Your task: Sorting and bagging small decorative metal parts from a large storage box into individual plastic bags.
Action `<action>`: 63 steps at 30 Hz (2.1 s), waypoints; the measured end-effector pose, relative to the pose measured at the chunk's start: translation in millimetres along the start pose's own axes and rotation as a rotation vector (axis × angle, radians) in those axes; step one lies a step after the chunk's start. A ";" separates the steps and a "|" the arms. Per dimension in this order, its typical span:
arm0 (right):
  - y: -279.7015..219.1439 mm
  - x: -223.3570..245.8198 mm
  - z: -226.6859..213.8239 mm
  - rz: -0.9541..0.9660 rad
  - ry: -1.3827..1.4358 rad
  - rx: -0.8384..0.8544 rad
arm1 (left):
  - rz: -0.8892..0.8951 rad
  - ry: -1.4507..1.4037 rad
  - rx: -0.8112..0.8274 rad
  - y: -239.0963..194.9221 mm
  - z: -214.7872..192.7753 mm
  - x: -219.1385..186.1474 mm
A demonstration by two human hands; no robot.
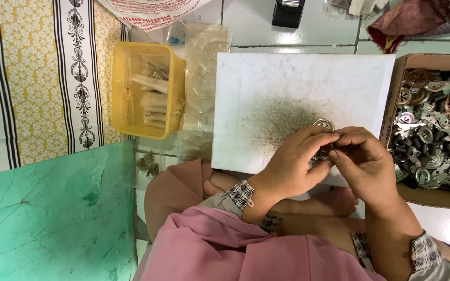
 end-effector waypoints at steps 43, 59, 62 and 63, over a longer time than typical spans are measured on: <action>10.1 -14.8 0.5 -0.067 0.015 -0.028 | 0.072 0.148 -0.030 -0.6 7.2 12.2; 10.6 -9.1 1.8 -0.060 0.027 -0.051 | 0.060 0.169 -0.031 -0.7 8.6 10.3; 10.5 -6.6 1.5 -0.074 0.002 -0.072 | 0.067 0.156 -0.049 0.9 8.3 8.6; 10.2 -5.8 1.5 -0.081 -0.028 -0.080 | 0.077 0.140 -0.068 1.2 7.6 7.7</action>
Point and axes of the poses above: each hand's wrist, its own y-axis towards the middle knuckle, its own z-axis out of the palm, x = y × z, the point moved 4 cm from there along y, towards the middle knuckle, and after that the axes turned 12 degrees about -y, right-handed, at the moved point
